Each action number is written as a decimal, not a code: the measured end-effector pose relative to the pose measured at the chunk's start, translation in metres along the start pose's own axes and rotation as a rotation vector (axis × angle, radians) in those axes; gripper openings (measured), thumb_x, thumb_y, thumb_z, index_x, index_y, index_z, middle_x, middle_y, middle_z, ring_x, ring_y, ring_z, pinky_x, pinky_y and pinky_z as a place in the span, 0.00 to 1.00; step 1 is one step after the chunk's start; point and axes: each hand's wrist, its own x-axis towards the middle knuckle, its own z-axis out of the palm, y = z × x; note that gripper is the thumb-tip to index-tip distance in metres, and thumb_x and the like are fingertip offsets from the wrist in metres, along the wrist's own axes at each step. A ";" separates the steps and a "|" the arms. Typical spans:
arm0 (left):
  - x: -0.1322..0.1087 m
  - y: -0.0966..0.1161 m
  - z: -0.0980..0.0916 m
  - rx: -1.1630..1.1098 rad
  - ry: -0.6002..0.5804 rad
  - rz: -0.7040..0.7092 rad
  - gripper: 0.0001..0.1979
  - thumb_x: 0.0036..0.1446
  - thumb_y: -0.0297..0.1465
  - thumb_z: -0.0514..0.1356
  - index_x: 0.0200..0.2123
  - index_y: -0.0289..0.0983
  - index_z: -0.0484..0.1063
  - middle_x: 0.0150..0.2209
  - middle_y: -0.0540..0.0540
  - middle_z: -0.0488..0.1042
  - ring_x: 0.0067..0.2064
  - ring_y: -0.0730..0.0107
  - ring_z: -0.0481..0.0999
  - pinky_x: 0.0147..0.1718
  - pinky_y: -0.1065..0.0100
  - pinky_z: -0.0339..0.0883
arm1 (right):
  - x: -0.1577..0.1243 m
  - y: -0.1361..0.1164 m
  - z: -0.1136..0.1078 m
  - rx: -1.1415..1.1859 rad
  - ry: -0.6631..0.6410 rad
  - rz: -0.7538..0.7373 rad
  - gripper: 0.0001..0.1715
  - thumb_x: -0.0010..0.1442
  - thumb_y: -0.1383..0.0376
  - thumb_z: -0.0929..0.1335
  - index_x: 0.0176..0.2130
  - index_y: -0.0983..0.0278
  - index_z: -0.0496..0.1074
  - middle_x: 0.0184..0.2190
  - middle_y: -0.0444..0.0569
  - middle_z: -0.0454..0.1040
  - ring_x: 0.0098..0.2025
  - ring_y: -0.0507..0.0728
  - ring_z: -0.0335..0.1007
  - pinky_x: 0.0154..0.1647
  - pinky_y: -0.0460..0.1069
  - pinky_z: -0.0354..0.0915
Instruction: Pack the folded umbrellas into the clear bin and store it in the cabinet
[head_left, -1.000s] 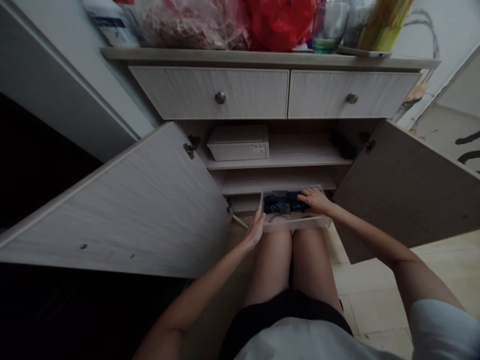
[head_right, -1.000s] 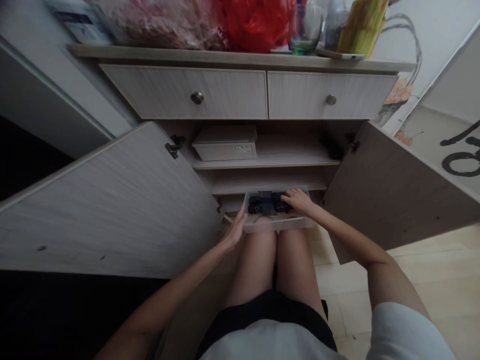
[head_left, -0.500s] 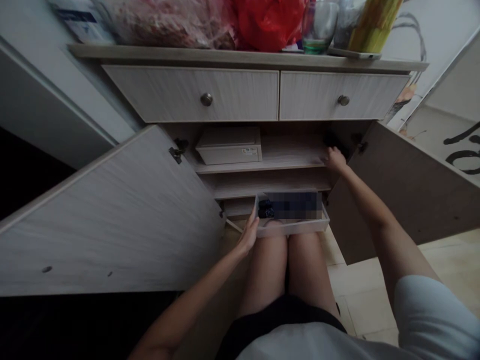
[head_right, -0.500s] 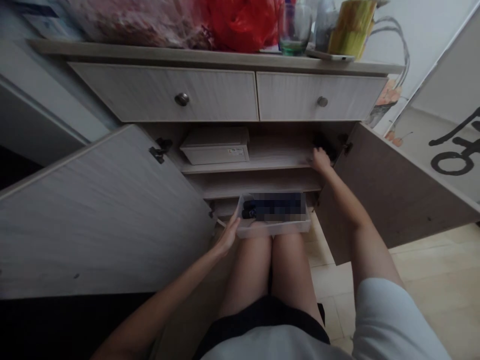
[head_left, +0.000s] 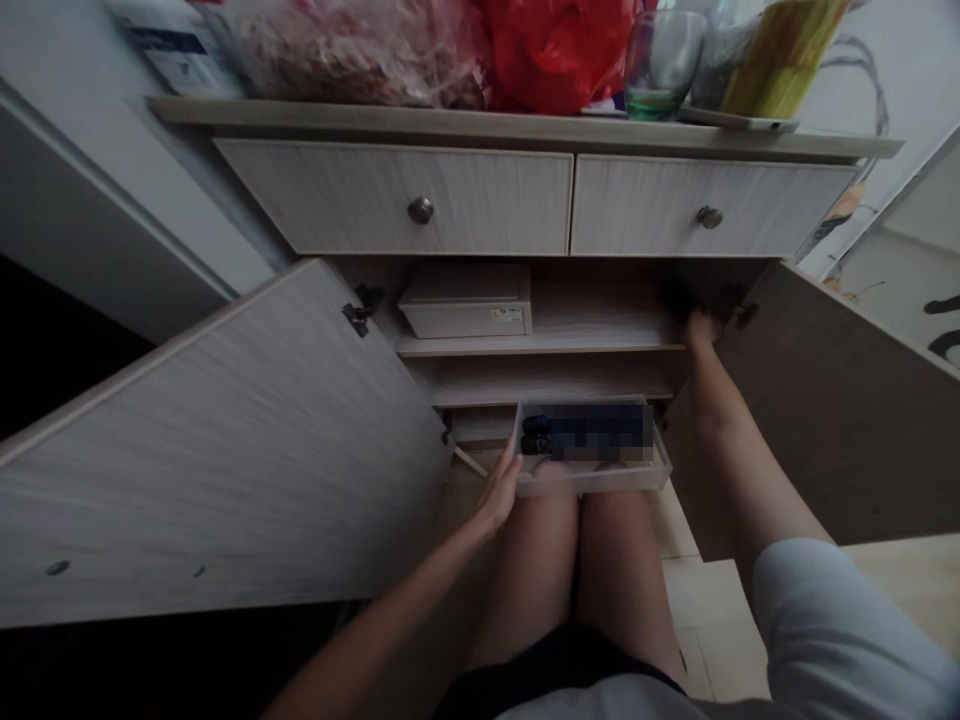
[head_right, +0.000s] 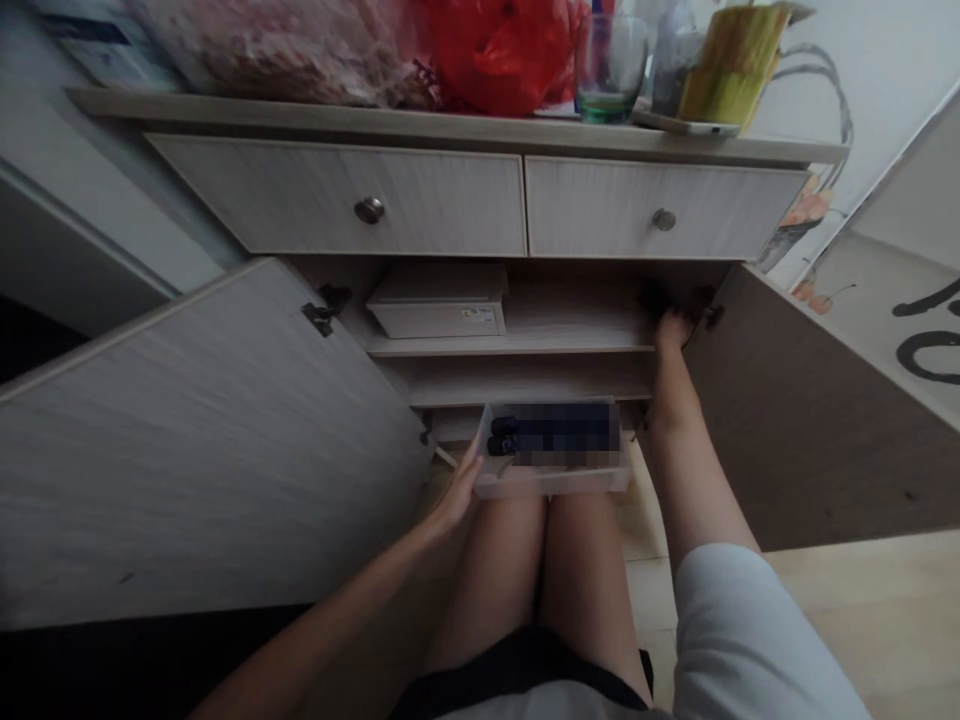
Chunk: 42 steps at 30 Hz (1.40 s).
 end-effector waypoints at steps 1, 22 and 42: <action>0.000 0.000 0.000 0.006 0.000 -0.001 0.37 0.63 0.51 0.51 0.71 0.41 0.56 0.74 0.45 0.49 0.75 0.52 0.43 0.72 0.50 0.39 | -0.002 -0.001 0.001 0.020 0.035 0.008 0.27 0.67 0.68 0.62 0.62 0.73 0.65 0.59 0.73 0.65 0.63 0.71 0.62 0.59 0.63 0.61; -0.001 0.001 -0.002 0.068 -0.013 0.011 0.37 0.64 0.50 0.50 0.72 0.42 0.52 0.74 0.46 0.46 0.75 0.57 0.40 0.72 0.54 0.33 | -0.109 0.000 -0.028 0.836 -0.207 -0.414 0.23 0.56 0.58 0.70 0.49 0.66 0.74 0.43 0.54 0.78 0.47 0.63 0.74 0.50 0.54 0.70; -0.004 -0.002 -0.002 0.060 0.028 0.019 0.37 0.64 0.51 0.51 0.72 0.45 0.52 0.74 0.49 0.46 0.75 0.58 0.39 0.72 0.55 0.32 | -0.229 0.027 -0.011 0.431 -0.650 -1.118 0.29 0.56 0.64 0.70 0.58 0.64 0.73 0.54 0.57 0.74 0.56 0.63 0.71 0.60 0.58 0.65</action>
